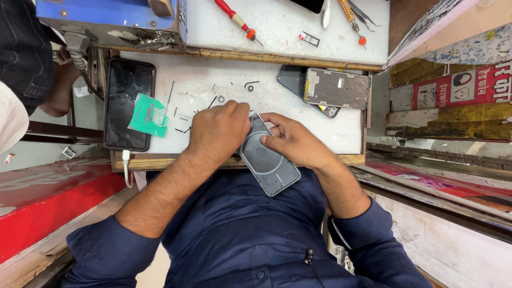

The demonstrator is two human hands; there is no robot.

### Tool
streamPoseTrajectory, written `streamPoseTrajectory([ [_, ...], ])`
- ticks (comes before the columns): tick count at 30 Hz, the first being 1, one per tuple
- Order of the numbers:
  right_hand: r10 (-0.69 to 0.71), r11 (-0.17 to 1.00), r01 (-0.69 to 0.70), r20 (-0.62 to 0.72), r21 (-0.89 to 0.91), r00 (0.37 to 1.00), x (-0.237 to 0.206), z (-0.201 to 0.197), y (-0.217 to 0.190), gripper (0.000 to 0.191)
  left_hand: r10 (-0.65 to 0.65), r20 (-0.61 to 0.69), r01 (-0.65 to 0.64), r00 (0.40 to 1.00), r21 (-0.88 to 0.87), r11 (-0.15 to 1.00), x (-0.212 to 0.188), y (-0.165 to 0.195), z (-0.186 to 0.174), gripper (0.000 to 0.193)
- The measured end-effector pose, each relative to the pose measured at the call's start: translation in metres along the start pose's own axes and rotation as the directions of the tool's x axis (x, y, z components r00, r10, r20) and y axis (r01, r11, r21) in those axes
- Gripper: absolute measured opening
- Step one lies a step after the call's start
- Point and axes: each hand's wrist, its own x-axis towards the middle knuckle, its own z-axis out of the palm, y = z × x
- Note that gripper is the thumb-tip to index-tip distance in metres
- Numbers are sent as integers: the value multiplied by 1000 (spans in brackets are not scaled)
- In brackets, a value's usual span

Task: The person cleans the back of a smartphone with a green card and a cloth, then places a transparent back cover over the device and presses it into place. They continue to wipe the surface and adjust the cover while handling small parts on the workbench.

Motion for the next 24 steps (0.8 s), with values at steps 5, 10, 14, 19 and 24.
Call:
streamPoseTrajectory([
  [5, -7, 1000, 9, 63, -26, 998, -2, -2, -7, 50, -256, 137, 286, 957, -300, 910, 3, -9, 3, 12],
  [10, -14, 996, 21, 86, -83, 996, -4, -8, -17, 48, -346, 406, 523, 845, -500, 690, 1, -18, 1, 23],
  [14, -18, 992, 26, 69, -120, 997, -5, -8, -24, 47, -352, 371, 511, 859, -647, 565, -6, -16, 4, 24],
  [19, -13, 995, 20, 74, -101, 997, -4, -12, -23, 47, -396, 263, 431, 880, -793, 430, -14, -19, 7, 27],
  [24, -15, 981, 27, 63, -194, 998, -1, -31, -20, 47, -476, 238, 456, 847, -785, 420, -23, -46, -22, 26],
])
